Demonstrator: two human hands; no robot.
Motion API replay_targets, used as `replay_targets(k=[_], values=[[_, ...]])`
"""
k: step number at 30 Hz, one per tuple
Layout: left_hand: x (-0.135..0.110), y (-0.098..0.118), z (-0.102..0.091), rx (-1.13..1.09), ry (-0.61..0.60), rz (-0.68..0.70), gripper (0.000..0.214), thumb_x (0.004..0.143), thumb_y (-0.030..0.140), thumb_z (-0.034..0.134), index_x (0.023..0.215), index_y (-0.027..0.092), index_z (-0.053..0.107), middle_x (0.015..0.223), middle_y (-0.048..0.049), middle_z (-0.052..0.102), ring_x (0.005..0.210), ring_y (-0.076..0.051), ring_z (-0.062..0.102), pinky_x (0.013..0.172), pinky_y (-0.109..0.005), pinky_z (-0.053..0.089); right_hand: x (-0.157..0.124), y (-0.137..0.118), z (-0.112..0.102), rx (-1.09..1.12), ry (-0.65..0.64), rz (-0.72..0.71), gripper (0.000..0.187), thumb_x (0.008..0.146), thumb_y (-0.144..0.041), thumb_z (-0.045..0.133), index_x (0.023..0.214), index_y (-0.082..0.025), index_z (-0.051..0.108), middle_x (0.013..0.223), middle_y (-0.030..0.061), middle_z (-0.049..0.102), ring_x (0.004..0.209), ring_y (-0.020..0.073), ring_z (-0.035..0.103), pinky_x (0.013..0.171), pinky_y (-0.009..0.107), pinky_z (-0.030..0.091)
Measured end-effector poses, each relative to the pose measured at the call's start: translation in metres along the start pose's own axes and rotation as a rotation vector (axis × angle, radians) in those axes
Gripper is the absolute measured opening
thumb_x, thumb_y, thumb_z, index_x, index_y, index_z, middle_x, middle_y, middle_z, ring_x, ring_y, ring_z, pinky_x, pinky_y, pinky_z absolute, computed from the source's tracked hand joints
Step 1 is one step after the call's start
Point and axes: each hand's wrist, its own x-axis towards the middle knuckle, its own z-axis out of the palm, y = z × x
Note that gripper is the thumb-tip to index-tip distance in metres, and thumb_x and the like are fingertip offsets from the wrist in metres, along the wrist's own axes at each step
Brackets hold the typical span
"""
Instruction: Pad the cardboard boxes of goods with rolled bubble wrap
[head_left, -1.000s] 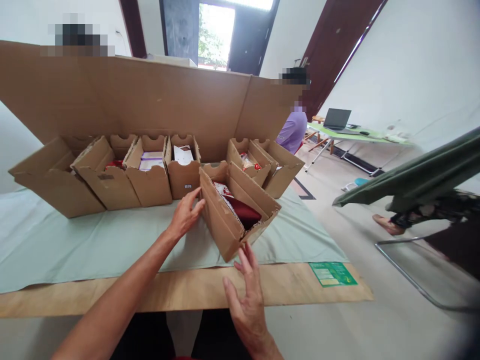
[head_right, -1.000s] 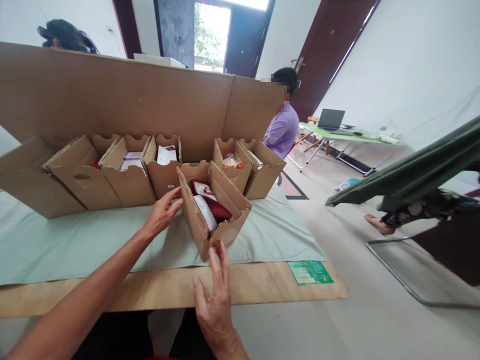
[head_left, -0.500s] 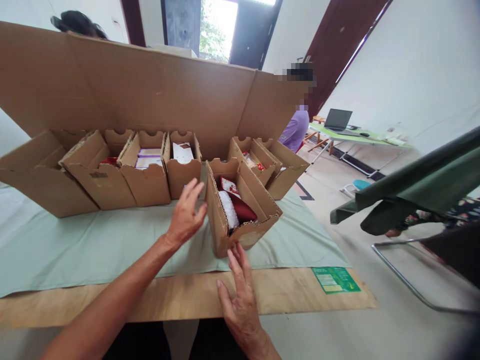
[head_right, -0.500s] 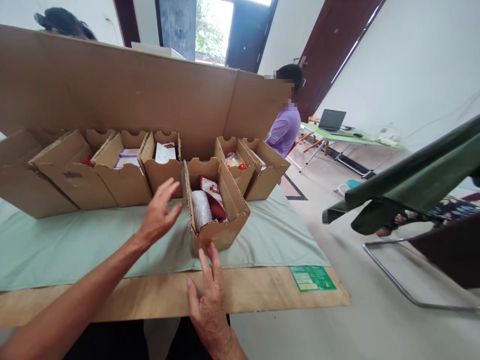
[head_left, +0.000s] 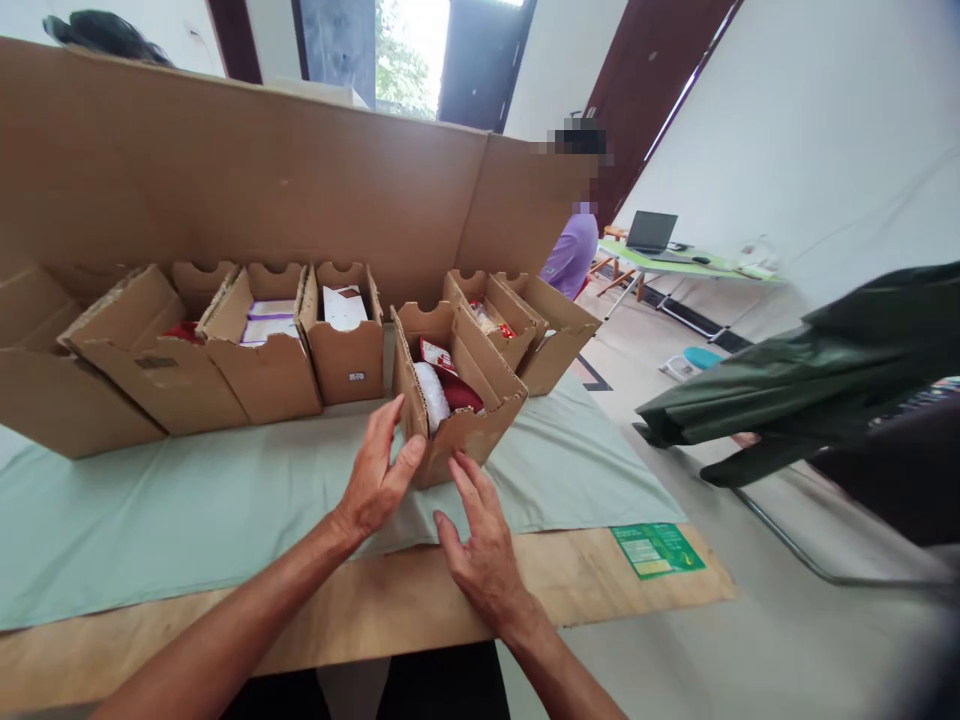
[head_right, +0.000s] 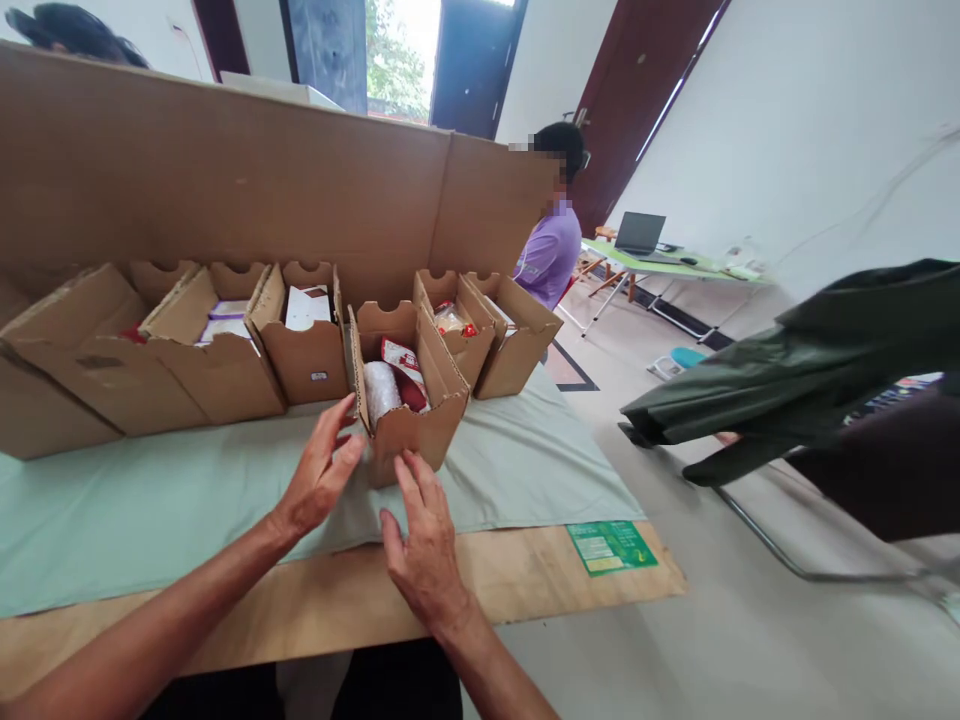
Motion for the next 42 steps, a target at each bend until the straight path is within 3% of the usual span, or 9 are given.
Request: replay_targets(k=[4,14,17,21,25,27,29,33,42], values=[[-0.011,-0.004,0.018,-0.084,-0.052,-0.111,0.076,0.098,0.054,0.056,0.161,0.021,0.031,0.165,-0.0184,0.037,0.149,-0.035,0.043,0.119,-0.057,0.040,0.021,0.015,0.006,0.011,-0.054,-0.044,0.075,0.095,-0.014,0.056,0.165,-0.026,0.032,0.162,0.0113,0.047,0.150,0.0282,0.045,0.121,0.052,0.045],[0.064,-0.047,0.042,-0.038,0.106,-0.204,0.071,0.094,0.034,0.054,0.159,0.012,0.036,0.166,-0.0193,0.039,0.157,-0.030,0.034,0.131,-0.050,0.023,0.100,0.061,0.045,0.041,-0.257,0.003,0.076,0.080,-0.013,0.062,0.155,-0.012,0.048,0.167,0.0174,0.038,0.153,0.0310,0.039,0.126,0.053,0.037],[0.075,-0.062,0.047,-0.031,0.117,-0.223,0.070,0.093,0.030,0.053,0.159,0.013,0.036,0.165,-0.0179,0.042,0.156,-0.030,0.035,0.131,-0.048,0.023,0.098,0.080,0.031,0.087,-0.225,-0.003,0.065,0.085,-0.018,0.063,0.149,-0.017,0.055,0.164,0.0160,0.043,0.151,0.0297,0.042,0.125,0.054,0.037],[0.077,-0.074,0.048,-0.041,0.114,-0.243,0.074,0.091,0.031,0.056,0.160,0.014,0.036,0.165,-0.0163,0.043,0.153,-0.030,0.040,0.131,-0.047,0.024,0.093,0.134,-0.017,0.112,0.040,0.186,0.045,0.090,-0.033,0.061,0.133,-0.024,0.066,0.154,0.0133,0.055,0.143,0.0315,0.051,0.114,0.056,0.048],[0.075,-0.079,0.049,-0.066,0.107,-0.237,0.080,0.087,0.031,0.061,0.161,0.015,0.035,0.166,-0.0147,0.041,0.155,-0.031,0.038,0.132,-0.047,0.021,0.117,0.206,-0.066,0.191,0.309,0.528,0.081,0.073,-0.043,0.074,0.147,-0.021,0.050,0.158,0.0184,0.046,0.144,0.0379,0.045,0.113,0.060,0.045],[0.076,-0.081,0.050,-0.079,0.108,-0.226,0.081,0.086,0.031,0.060,0.161,0.016,0.035,0.167,-0.0135,0.041,0.156,-0.031,0.036,0.132,-0.047,0.018,0.135,0.234,-0.079,0.308,0.307,0.580,0.095,0.062,-0.043,0.082,0.148,-0.022,0.047,0.159,0.0172,0.046,0.146,0.0374,0.042,0.119,0.060,0.038],[0.080,-0.083,0.051,-0.090,0.114,-0.215,0.080,0.085,0.031,0.059,0.160,0.016,0.037,0.166,-0.0126,0.042,0.157,-0.031,0.034,0.133,-0.047,0.017,0.150,0.252,-0.084,0.415,0.254,0.565,0.090,0.058,-0.045,0.083,0.139,-0.023,0.052,0.149,0.0144,0.057,0.140,0.0351,0.049,0.117,0.057,0.042],[0.088,-0.088,0.054,-0.105,0.150,-0.208,0.079,0.081,0.029,0.057,0.158,0.018,0.043,0.163,-0.0094,0.048,0.154,-0.031,0.039,0.132,-0.046,0.019,0.161,0.264,-0.082,0.487,0.192,0.539,0.070,0.057,-0.053,0.085,0.117,-0.024,0.060,0.124,0.0111,0.071,0.117,0.0317,0.064,0.104,0.052,0.053],[0.116,-0.091,0.063,-0.096,0.229,-0.273,0.080,0.079,0.021,0.049,0.159,0.026,0.042,0.154,-0.0025,0.059,0.150,-0.028,0.046,0.130,-0.046,0.028,0.154,0.260,-0.079,0.428,0.221,0.570,0.067,0.056,-0.054,0.085,0.110,-0.020,0.062,0.118,0.0128,0.072,0.106,0.0291,0.067,0.095,0.049,0.056]])
